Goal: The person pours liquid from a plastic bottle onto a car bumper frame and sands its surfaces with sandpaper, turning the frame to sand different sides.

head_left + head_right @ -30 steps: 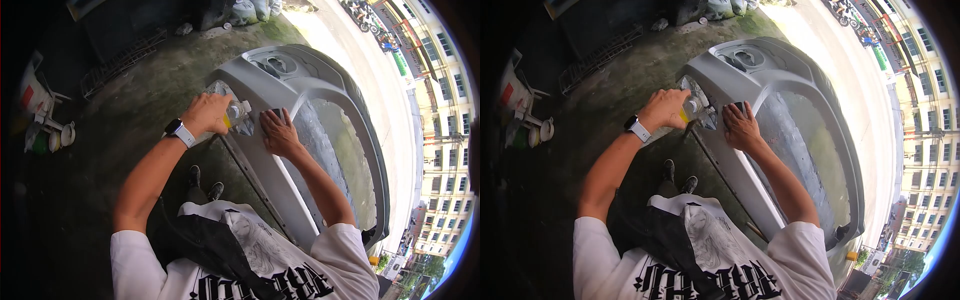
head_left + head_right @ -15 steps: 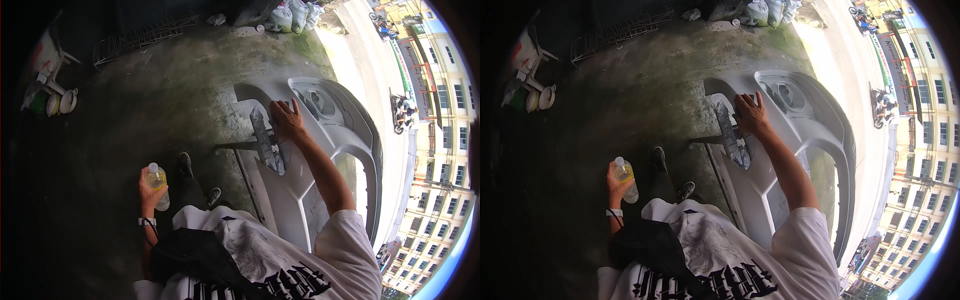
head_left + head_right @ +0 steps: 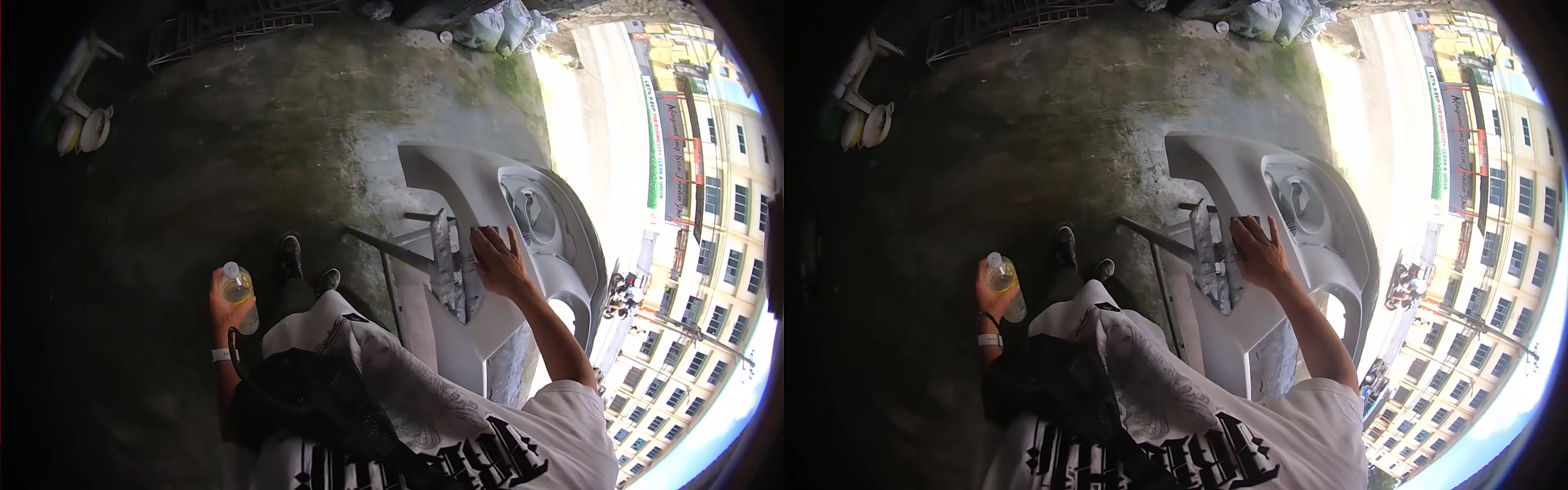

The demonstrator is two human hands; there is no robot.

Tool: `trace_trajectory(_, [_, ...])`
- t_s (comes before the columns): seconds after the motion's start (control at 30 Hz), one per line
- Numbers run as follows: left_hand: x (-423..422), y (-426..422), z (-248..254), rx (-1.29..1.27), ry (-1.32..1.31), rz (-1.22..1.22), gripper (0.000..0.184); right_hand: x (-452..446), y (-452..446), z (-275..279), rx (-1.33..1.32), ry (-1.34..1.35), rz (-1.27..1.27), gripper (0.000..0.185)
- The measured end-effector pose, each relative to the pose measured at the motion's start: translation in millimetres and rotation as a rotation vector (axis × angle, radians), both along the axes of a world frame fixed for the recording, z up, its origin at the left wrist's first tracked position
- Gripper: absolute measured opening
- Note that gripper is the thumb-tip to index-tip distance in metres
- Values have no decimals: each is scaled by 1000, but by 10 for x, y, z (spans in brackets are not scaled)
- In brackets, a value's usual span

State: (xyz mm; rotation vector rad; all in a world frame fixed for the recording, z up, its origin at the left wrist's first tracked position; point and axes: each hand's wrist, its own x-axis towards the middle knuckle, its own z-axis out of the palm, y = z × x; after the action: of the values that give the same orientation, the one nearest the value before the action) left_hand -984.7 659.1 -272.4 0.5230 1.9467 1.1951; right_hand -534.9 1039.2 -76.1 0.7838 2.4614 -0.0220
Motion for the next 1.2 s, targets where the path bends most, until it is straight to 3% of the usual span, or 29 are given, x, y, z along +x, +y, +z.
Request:
trace_trajectory(0.17, [-91,458,49,60,65,-34,73,-195,304,-198,-1,32,66,59])
trace_trajectory(0.3, [-138,684,244,66,142,-96,74,-904,1045,-875,-26,71,59,39])
trace_trajectory(0.4, [-154,721,405,25,155,-97,74,-971,1407,-1457,-24,58,66,34])
trace_trajectory(0.53, [-144,626,338,30,163,-20,74,-1122,1299,-1042,-111,-55,11,37])
trace_trajectory(0.6, [-117,686,323,32,148,24,75,-1000,1181,-880,-171,1,9,39])
trace_trajectory(0.7, [-149,1080,548,-177,294,-84,71,-822,1225,-993,-136,163,103,39])
trace_trajectory(0.77, [-191,1474,569,-251,398,-298,63,-999,1362,-1263,-152,152,95,41])
trace_trajectory(0.83, [-236,1866,409,-257,341,-473,66,-1248,1547,-1719,-148,-76,86,43])
trace_trajectory(0.9, [-207,2312,229,-122,346,-699,60,-1392,1596,-2083,-163,-107,61,41])
trace_trajectory(0.97, [-63,2795,197,-169,419,-936,61,-1379,1555,-2419,-53,-79,80,41])
trace_trajectory(1.07, [274,3390,86,-76,486,-1235,66,-1530,1297,-1975,-138,-133,47,44])
trace_trajectory(1.2, [832,4067,162,-56,542,-1399,61,-1541,1154,-1753,-193,-106,-46,49])
